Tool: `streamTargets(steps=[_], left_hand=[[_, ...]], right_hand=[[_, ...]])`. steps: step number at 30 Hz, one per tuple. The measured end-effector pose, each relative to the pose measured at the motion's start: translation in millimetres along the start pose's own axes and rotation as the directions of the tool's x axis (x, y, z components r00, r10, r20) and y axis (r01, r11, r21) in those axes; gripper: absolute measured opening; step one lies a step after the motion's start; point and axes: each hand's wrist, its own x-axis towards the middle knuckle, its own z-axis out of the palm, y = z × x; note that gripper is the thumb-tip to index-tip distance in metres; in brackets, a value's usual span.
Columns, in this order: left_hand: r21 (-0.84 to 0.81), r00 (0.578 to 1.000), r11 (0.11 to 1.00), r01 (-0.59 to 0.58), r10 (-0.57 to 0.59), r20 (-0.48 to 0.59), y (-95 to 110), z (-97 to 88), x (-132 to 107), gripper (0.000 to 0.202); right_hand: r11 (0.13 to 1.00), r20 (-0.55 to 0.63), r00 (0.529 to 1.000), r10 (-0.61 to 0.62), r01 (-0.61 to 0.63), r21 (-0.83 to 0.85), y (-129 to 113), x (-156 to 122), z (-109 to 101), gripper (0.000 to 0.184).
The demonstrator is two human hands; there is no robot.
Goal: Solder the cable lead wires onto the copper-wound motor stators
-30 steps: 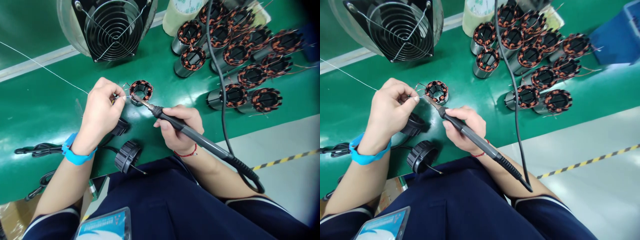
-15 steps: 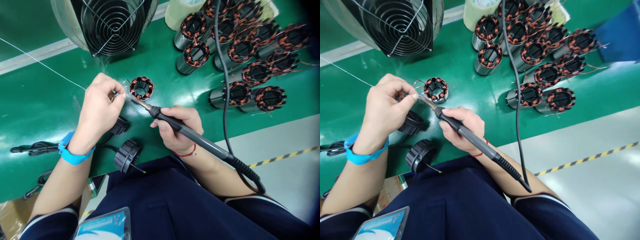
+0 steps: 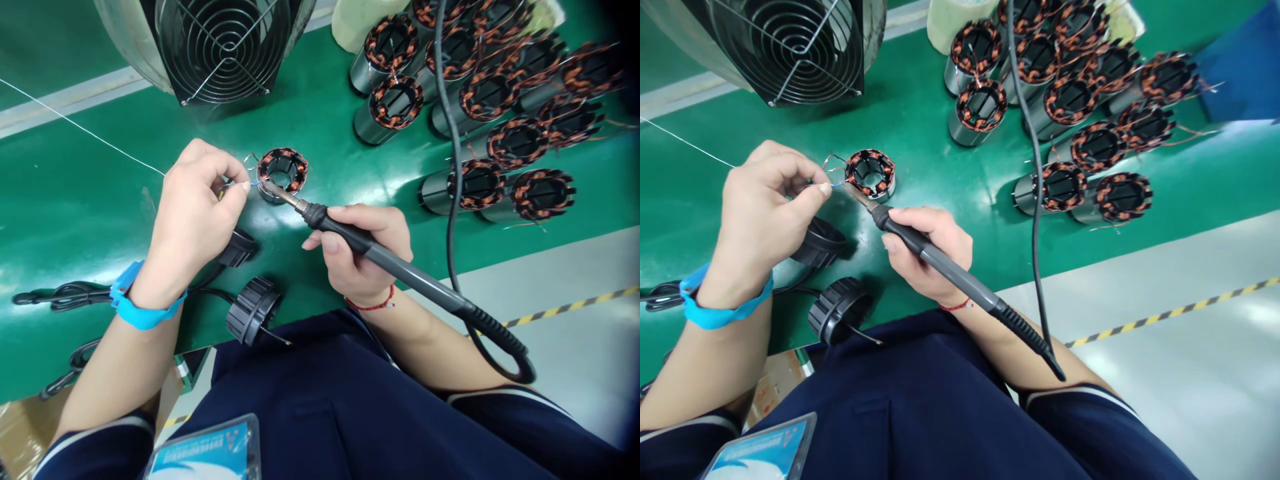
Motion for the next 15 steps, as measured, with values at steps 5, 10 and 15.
streamTargets(steps=[5, 10, 15], left_hand=[[-0.019, 1.0, 1.0, -0.003, 0.003, -0.004, -0.2, -0.5, 0.3, 0.012], [-0.008, 0.999, 1.0, 0.027, -0.026, 0.022, 1.0, -1.5, 0.4, 0.01], [-0.02, 0.999, 0.999, 0.041, -0.041, 0.024, 0.9, -1.4, 0.6, 0.009]], right_hand=[[1.0, 0.017, 1.0, 0.003, -0.003, -0.007, -1.1, 0.3, -0.4, 0.021], [1.0, -0.004, 1.0, -0.008, 0.008, -0.012, -1.5, 1.2, -0.8, 0.022], [0.999, 0.004, 0.999, -0.038, 0.038, -0.003, -1.1, 3.1, -0.5, 0.02]])
